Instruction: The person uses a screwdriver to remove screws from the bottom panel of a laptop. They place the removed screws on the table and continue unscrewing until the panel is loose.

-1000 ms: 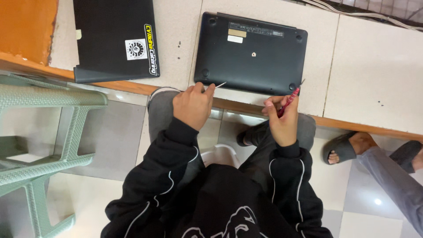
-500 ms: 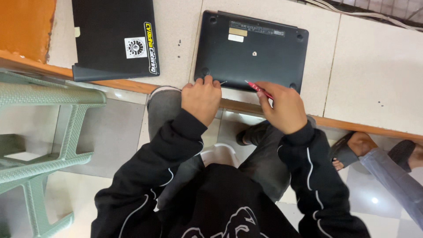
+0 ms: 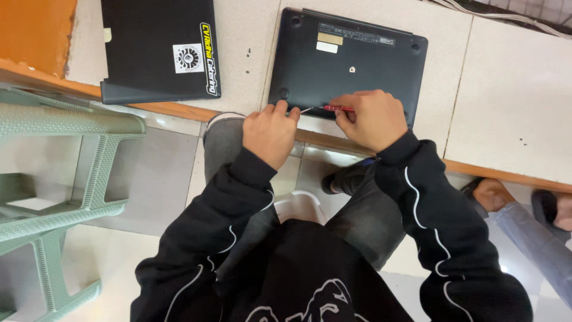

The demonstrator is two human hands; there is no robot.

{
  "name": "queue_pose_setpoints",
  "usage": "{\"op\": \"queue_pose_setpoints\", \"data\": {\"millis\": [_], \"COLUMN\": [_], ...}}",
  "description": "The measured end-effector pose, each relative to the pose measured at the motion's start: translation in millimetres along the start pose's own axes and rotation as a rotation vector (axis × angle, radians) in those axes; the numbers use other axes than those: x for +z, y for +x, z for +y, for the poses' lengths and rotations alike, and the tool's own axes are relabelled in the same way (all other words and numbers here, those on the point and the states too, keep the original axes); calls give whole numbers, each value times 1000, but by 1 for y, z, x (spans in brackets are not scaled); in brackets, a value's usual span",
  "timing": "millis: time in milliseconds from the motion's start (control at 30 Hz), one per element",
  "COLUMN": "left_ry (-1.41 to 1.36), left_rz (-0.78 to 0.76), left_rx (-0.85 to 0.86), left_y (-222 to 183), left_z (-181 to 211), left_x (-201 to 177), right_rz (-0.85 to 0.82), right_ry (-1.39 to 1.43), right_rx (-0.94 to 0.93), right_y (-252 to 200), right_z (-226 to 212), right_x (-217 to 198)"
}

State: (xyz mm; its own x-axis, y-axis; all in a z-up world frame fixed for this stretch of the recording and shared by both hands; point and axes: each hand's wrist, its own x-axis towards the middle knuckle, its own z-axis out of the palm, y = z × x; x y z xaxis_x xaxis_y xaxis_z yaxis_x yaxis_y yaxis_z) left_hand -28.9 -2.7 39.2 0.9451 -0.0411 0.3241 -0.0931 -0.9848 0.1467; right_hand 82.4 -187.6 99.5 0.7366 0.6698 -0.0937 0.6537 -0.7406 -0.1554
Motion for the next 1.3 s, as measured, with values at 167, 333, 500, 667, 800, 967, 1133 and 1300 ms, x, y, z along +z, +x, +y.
{"op": "queue_pose_setpoints", "data": {"millis": [167, 333, 500, 667, 800, 967, 1133, 1300], "left_ry": [-83, -233, -266, -279, -299, -302, -336, -289], "left_rz": [-23, -94, -108, -118, -102, -101, -70, 16], "left_rx": [-75, -131, -146, -163, -192, -195, -247, -350], "left_y": [-6, -10, -9, -8, -7, -5, -4, 0], "left_z": [-6, -13, -12, -12, -12, -12, -12, -39], "left_x": [-6, -16, -18, -21, -25, -29, -25, -27], "right_rz": [21, 56, 120, 137, 184, 201, 222, 244], "right_ry": [143, 440, 579, 691, 761, 810, 843, 899], "right_rx": [51, 118, 163, 202, 247, 298, 280, 274], "right_y": [-2, -10, -16, -19, -22, -25, -30, -37], "right_z": [9, 17, 22, 11, 20, 29, 24, 27], "right_x": [20, 47, 62, 62, 71, 81, 76, 84]}}
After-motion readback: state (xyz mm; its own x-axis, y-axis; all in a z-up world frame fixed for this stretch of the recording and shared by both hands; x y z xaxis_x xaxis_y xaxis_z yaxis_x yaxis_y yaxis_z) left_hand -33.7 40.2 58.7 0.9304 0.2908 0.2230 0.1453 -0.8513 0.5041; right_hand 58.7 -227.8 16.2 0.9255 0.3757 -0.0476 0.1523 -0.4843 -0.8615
